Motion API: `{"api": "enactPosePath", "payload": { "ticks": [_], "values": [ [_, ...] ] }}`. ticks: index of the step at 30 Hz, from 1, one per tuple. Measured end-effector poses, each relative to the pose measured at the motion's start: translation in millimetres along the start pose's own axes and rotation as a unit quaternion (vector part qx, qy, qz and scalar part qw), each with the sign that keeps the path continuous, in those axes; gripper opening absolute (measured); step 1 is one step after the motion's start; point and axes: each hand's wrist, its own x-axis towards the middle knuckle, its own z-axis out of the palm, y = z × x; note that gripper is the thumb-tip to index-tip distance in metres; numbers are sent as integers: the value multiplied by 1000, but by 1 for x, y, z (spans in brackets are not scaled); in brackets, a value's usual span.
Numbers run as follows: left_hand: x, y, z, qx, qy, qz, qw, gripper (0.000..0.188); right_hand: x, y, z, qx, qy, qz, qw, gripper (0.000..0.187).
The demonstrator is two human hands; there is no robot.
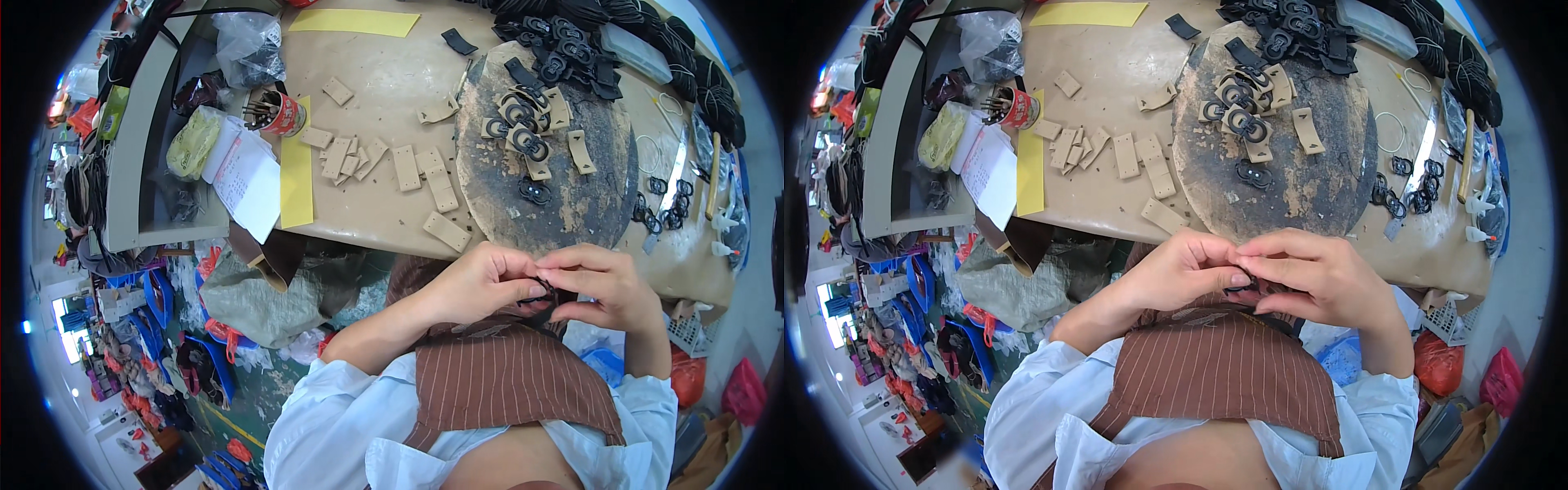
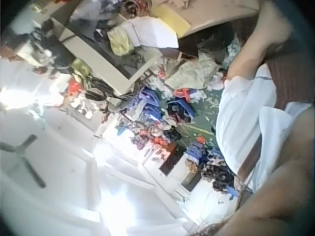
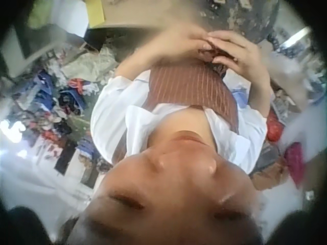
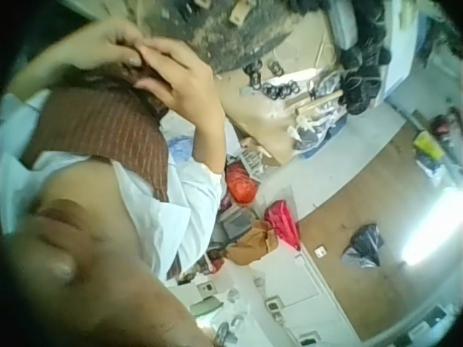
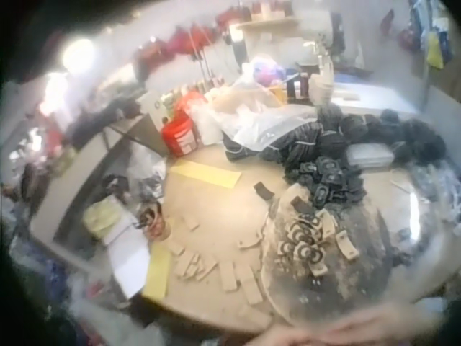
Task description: The person assembles small black plastic clips onto rectangular cardboard pieces by hand. They repeatedly pick up a clip and a cardboard piece, fit the clip into the cardboard, and place the finished unit on the table. The process is continuous and repetitive throughout the video.
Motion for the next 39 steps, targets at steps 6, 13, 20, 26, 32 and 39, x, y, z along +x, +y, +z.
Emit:
{"api": "enactPosePath", "payload": {
  "ticks": [6, 13, 20, 26, 32, 39],
  "values": [
    [2, 6, -2, 4, -4, -8, 1000, 13, 0, 0, 5, -12, 21, 36, 999, 35],
    [4, 4, 2, 44, 73, -3, 996, 12, -1, 1, 21, -110, 57, -58, 991, 24],
    [22, -38, 17, -194, 230, 200, 933, 16, -6, 22, 78, -169, 279, -16, 945, 23],
    [-7, -9, 3, -29, 93, 94, 991, 35, -1, 7, 27, 170, 98, 70, 978, 34],
    [-23, -8, 12, 84, 46, 14, 995, 49, -2, -8, 21, 125, -71, -4, 990, 25],
    [-17, -22, 20, -18, 66, -45, 997, 42, -15, -7, 29, 76, -21, -17, 997, 18]
  ]
}}
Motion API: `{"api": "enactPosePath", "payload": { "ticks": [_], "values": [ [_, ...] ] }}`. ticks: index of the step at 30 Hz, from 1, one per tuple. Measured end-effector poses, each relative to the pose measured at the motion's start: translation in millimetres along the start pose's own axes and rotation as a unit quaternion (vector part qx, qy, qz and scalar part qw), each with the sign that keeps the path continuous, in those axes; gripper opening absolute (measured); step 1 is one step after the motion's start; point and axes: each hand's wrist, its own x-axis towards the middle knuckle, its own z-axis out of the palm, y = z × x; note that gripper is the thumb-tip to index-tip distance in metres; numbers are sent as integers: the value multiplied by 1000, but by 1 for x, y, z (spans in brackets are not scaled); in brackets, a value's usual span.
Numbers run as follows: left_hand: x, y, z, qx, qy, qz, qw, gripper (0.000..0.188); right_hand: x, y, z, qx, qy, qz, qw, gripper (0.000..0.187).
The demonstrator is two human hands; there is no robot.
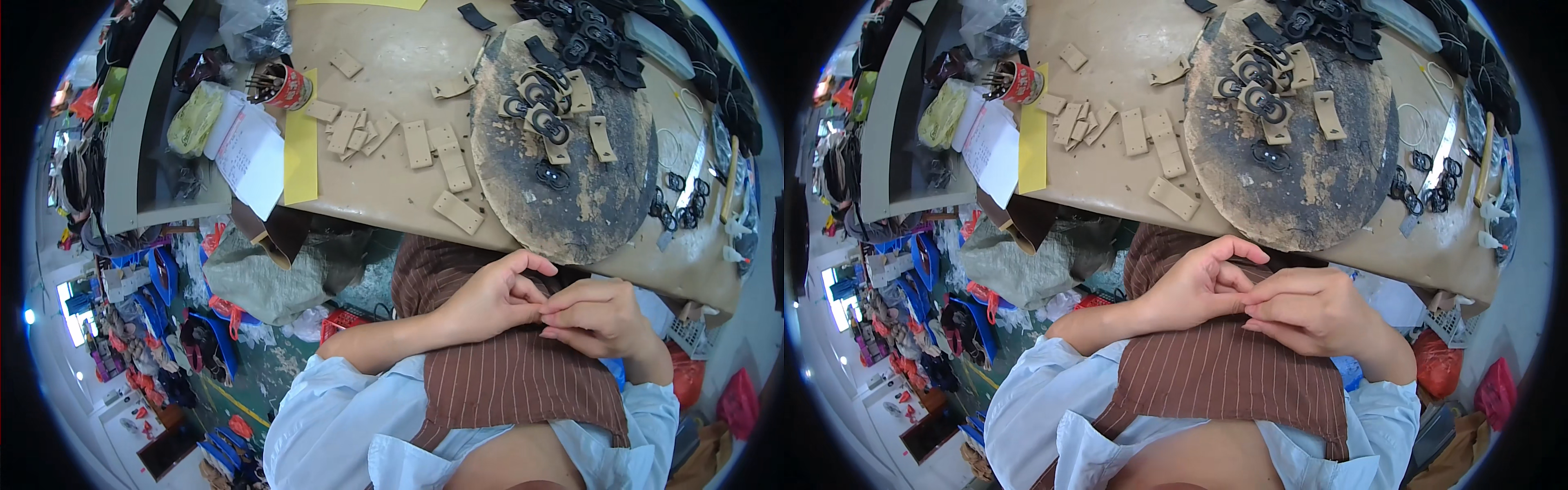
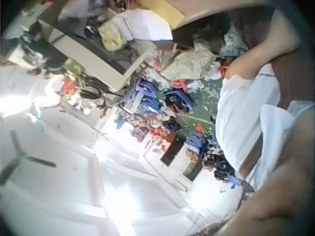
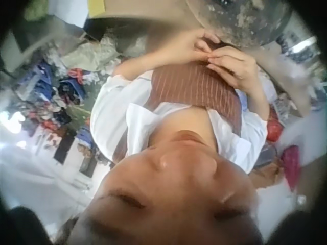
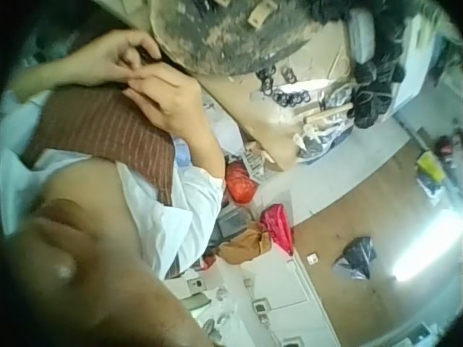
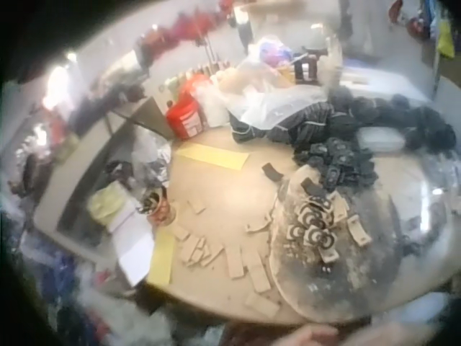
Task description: The person assembles small black plastic clips onto rectangular cardboard pieces by hand. They repeatedly pick up a clip and a cardboard piece, fit the clip into the cardboard, and place the finished unit on the table. The process is continuous and repetitive throughout the video.
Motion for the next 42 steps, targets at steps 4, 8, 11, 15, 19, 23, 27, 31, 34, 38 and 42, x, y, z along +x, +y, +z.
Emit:
{"api": "enactPosePath", "payload": {
  "ticks": [4, 8, 11, 15, 19, 23, 27, 31, 34, 38, 42],
  "values": [
    [-2, 22, -35, 133, 7, 81, 988, 28, -13, 9, -9, 170, 117, 39, 978, 19],
    [1, 54, -80, 733, 136, 218, 629, 28, -21, 20, -8, 370, 194, 94, 904, 23],
    [5, 60, -84, 790, 123, 212, 562, 28, -17, 31, 2, 342, 180, 165, 908, 25],
    [8, 65, -65, 510, 150, 170, 830, 22, -19, 31, 2, 325, 217, 189, 901, 34],
    [20, 51, -23, 101, 157, 126, 974, 22, -6, 4, -7, 415, 195, 27, 888, 29],
    [29, 49, 5, 75, 133, 166, 974, 25, 2, 20, -6, 255, 291, 14, 922, 25],
    [26, 53, 12, 113, 116, 184, 970, 28, -7, 28, -8, 274, 300, -49, 913, 23],
    [24, 52, 11, 148, 115, 187, 964, 29, -7, 28, -8, 294, 307, -42, 904, 21],
    [23, 51, 11, 159, 110, 194, 962, 29, -5, 27, -11, 302, 301, -41, 904, 21],
    [24, 54, 13, 200, 104, 194, 955, 30, -1, 28, -13, 323, 286, -10, 902, 20],
    [27, 40, 16, 228, 156, 247, 929, 30, 3, 30, -8, 287, 273, 47, 917, 17]
  ]
}}
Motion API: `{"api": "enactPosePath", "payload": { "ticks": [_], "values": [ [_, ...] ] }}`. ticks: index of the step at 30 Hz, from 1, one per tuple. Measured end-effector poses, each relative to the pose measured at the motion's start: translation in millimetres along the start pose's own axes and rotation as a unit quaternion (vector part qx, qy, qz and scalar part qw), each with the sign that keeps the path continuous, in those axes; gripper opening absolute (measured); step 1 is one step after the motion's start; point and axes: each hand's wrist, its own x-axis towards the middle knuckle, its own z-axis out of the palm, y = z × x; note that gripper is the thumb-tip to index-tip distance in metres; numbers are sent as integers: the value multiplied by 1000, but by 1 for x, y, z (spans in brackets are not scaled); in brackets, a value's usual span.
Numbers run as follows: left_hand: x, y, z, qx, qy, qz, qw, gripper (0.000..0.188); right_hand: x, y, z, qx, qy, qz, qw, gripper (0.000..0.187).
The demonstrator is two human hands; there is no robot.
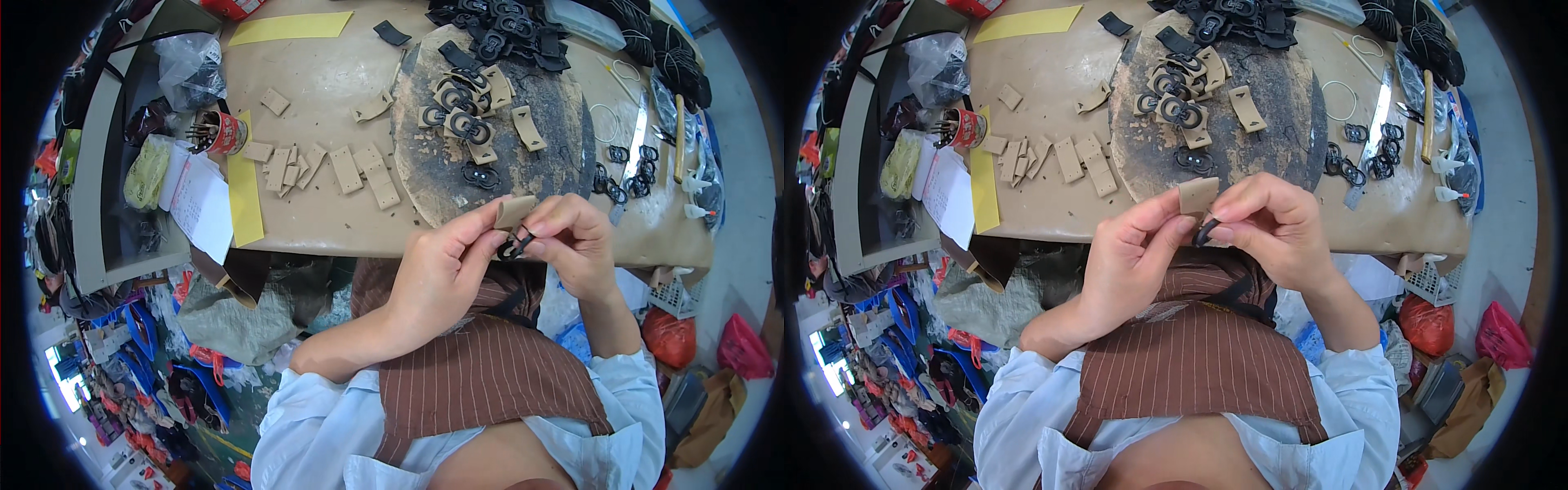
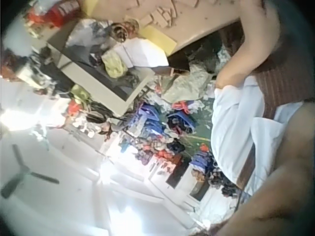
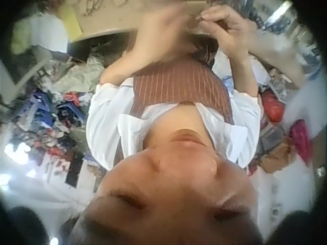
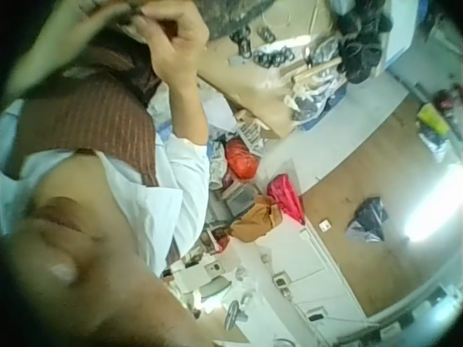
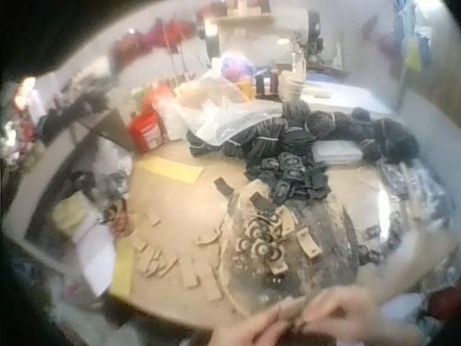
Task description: The person assembles small black plastic clips onto rectangular cardboard pieces by hand. They repeatedly pick up a clip and a cardboard piece, fit the clip into the cardboard, and place the finished unit on the table. The process is continuous and repetitive throughout the video.
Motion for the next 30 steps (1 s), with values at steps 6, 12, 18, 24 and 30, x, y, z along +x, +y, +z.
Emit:
{"api": "enactPosePath", "payload": {
  "ticks": [6, 12, 18, 24, 30],
  "values": [
    [-18, -12, 9, -154, 23, -113, 981, 31, -4, 13, 9, -10, 62, 114, 992, 12],
    [-22, -23, 2, -175, -9, -136, 975, 25, -13, 21, 20, -50, 76, 22, 996, 13],
    [-24, -26, -7, -92, -70, -111, 987, 22, -13, 12, 23, -31, 74, 41, 996, 14],
    [-17, -17, -5, -185, -70, -149, 969, 21, -8, 11, 14, -48, 36, 30, 998, 15],
    [-19, -15, -12, -57, -76, -75, 993, 14, -9, 18, 22, 0, 81, 38, 996, 17]
  ]
}}
